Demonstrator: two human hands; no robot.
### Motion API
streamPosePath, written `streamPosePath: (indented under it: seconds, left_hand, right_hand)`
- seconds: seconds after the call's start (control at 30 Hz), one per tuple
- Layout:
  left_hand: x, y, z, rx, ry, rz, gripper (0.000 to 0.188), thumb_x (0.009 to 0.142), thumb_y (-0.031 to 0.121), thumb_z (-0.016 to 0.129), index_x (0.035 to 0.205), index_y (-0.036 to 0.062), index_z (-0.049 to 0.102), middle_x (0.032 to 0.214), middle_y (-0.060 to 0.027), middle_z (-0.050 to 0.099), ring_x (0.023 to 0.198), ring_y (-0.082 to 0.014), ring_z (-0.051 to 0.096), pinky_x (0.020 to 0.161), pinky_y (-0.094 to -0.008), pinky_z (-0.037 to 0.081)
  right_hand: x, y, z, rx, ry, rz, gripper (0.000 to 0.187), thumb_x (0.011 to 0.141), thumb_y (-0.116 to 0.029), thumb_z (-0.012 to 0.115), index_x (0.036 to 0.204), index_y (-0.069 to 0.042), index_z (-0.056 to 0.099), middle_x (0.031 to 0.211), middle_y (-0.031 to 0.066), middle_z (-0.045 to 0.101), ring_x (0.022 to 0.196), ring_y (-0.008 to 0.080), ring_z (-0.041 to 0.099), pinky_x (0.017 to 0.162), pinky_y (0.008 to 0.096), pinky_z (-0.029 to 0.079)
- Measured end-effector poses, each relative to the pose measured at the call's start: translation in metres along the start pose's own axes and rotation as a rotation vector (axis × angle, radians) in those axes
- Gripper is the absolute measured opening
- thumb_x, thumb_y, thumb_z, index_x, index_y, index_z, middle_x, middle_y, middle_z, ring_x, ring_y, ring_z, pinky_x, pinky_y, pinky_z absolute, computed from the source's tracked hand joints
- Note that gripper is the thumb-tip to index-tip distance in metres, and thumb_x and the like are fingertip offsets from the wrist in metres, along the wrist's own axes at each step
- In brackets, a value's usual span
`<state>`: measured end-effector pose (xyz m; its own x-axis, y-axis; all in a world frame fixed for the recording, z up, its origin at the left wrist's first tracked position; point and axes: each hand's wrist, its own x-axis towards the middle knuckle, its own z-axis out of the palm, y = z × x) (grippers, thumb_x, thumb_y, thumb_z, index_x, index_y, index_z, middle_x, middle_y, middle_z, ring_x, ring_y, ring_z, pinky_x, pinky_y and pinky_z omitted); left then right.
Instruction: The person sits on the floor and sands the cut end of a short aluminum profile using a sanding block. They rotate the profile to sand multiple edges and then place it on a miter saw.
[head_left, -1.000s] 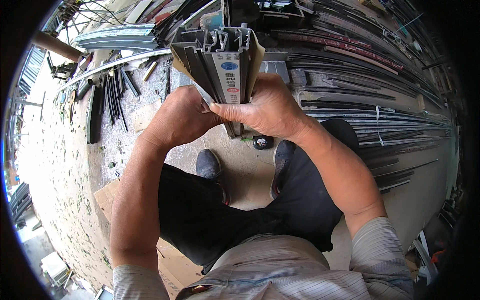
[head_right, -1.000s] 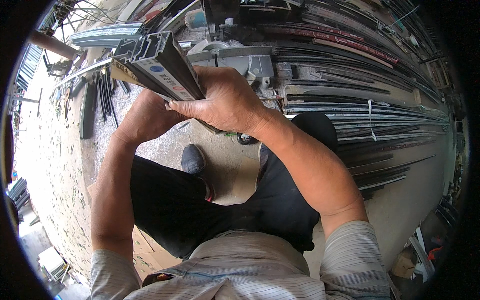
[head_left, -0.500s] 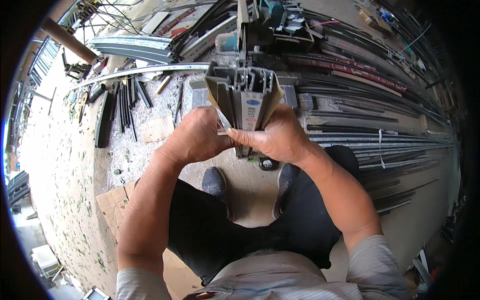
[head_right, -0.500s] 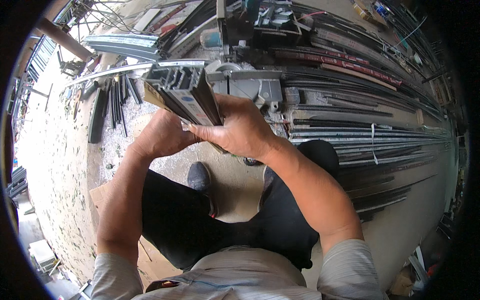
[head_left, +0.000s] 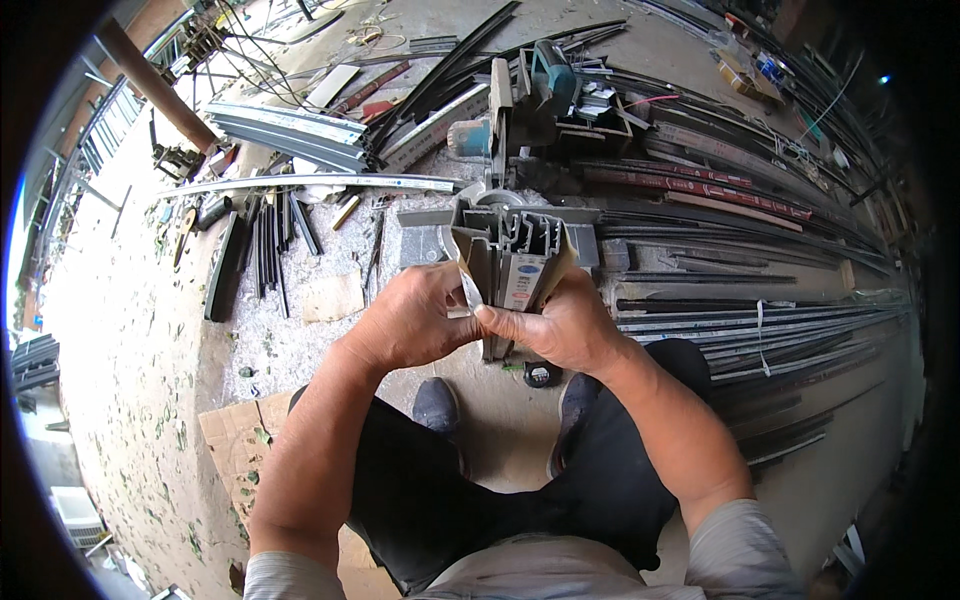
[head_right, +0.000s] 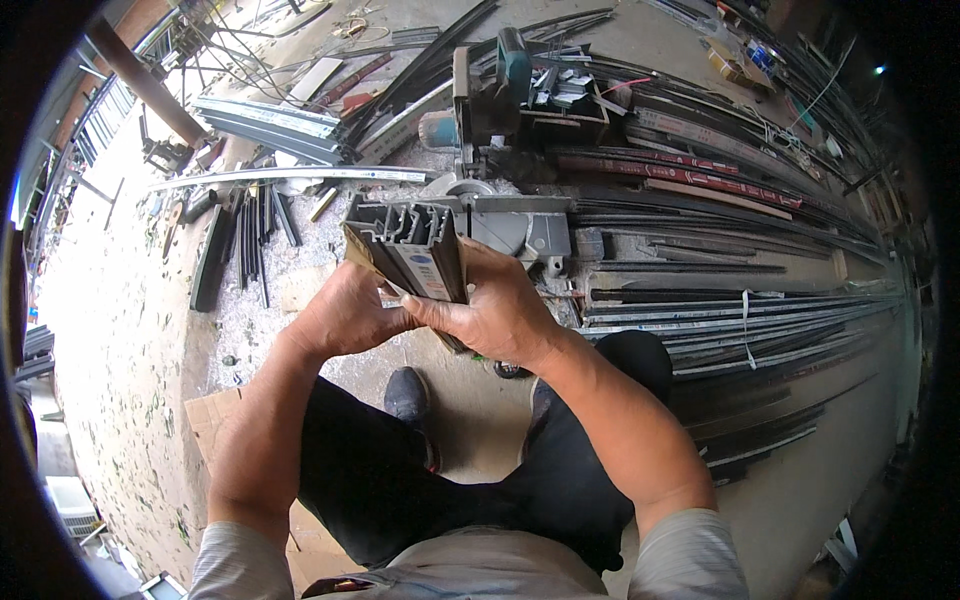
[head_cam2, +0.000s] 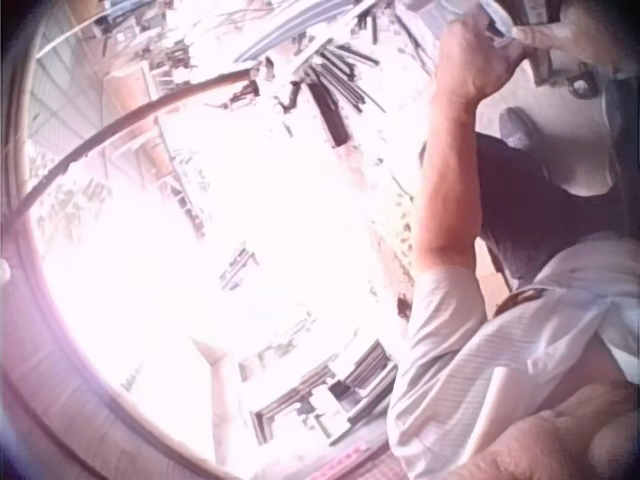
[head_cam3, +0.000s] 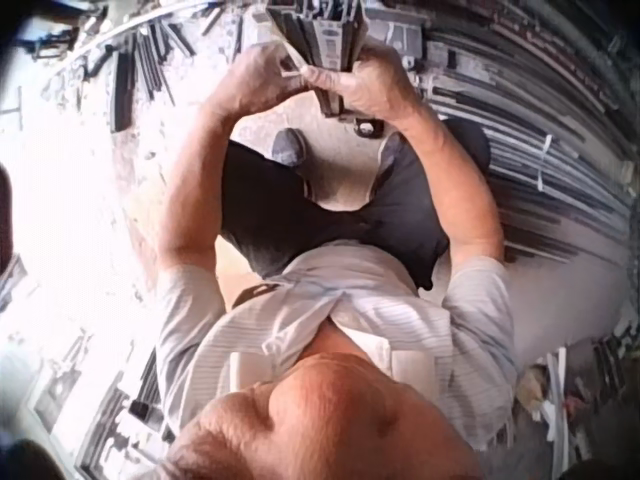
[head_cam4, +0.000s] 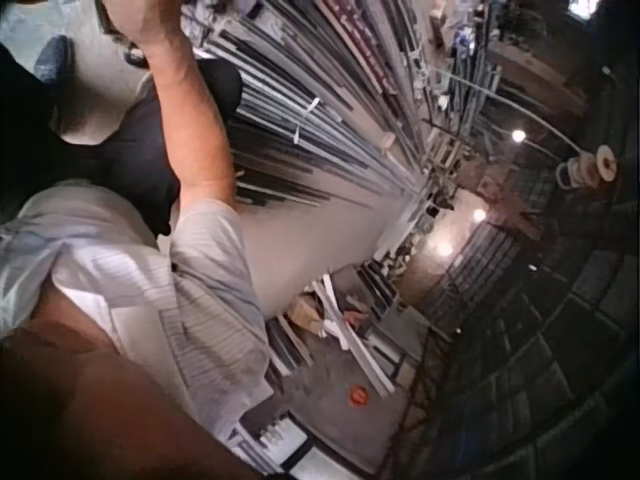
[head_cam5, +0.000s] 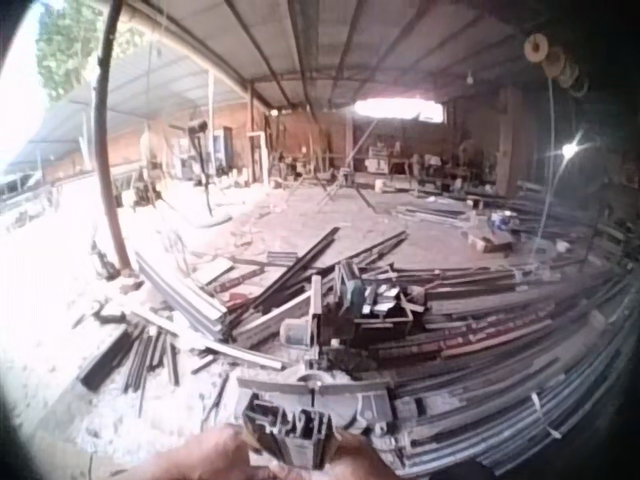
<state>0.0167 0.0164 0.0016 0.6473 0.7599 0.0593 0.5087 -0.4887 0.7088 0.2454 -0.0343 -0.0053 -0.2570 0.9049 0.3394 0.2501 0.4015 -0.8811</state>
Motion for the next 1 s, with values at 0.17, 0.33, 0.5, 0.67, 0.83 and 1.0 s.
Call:
streamPosePath:
  seconds: [0.17,0.33,0.5,0.67,0.83,1.0]
  left_hand:
    - [-0.001,0.002,-0.001,-0.015,-0.001,0.002,0.04,0.09,0.029,0.088,0.115,0.0021,0.073,0.096,-0.021,0.078,0.089,-0.0398,0.077,0.081,-0.0458,0.062]
    - [-0.001,0.004,-0.002,-0.042,-0.039,-0.021,0.04,0.091,0.029,0.088,0.114,0.0013,0.072,0.094,-0.0208,0.077,0.087,-0.0396,0.077,0.08,-0.0462,0.062]
    - [0.0,0.004,-0.003,-0.037,-0.074,-0.031,0.039,0.092,0.03,0.086,0.111,-0.0005,0.07,0.093,-0.0211,0.077,0.087,-0.0405,0.076,0.08,-0.0471,0.061]
    - [-0.002,0.005,-0.003,0.008,-0.102,-0.041,0.041,0.093,0.031,0.084,0.115,0.0004,0.068,0.098,-0.0218,0.076,0.093,-0.042,0.076,0.084,-0.0489,0.06]
    - [-0.001,0.008,-0.004,0.031,-0.12,-0.039,0.041,0.093,0.031,0.083,0.117,0.0011,0.067,0.1,-0.022,0.077,0.095,-0.0428,0.075,0.086,-0.0499,0.06]
    - [-0.002,0.011,-0.008,0.071,-0.167,-0.058,0.042,0.094,0.031,0.082,0.119,0.0015,0.066,0.099,-0.0219,0.077,0.095,-0.0438,0.075,0.086,-0.0502,0.06]
  right_hand:
    - [0.0,0.005,0.003,-0.004,0.031,-0.054,0.038,0.097,-0.029,0.087,0.124,-0.008,0.073,0.109,0.0128,0.076,0.104,0.0316,0.076,0.089,0.0421,0.06]
    - [-0.002,0.003,0.002,-0.019,0.019,-0.046,0.038,0.097,-0.032,0.087,0.124,-0.009,0.074,0.109,0.0124,0.075,0.104,0.0315,0.076,0.09,0.0424,0.059]
    - [-0.001,0.005,0.0,-0.033,-0.012,-0.045,0.038,0.1,-0.035,0.083,0.126,-0.009,0.073,0.112,0.0125,0.074,0.107,0.0337,0.074,0.094,0.0444,0.058]
    - [0.0,0.003,0.001,0.053,-0.083,0.018,0.041,0.103,-0.039,0.08,0.13,-0.01,0.071,0.122,0.0141,0.071,0.117,0.0355,0.07,0.1,0.0455,0.056]
    - [0.0,0.002,0.0,0.064,-0.129,0.062,0.045,0.104,-0.044,0.077,0.133,-0.01,0.07,0.127,0.0157,0.069,0.122,0.0362,0.068,0.105,0.0466,0.054]
    - [-0.001,0.004,0.001,0.064,-0.134,0.08,0.047,0.104,-0.046,0.076,0.132,-0.009,0.07,0.127,0.0167,0.069,0.122,0.0367,0.068,0.105,0.0456,0.055]
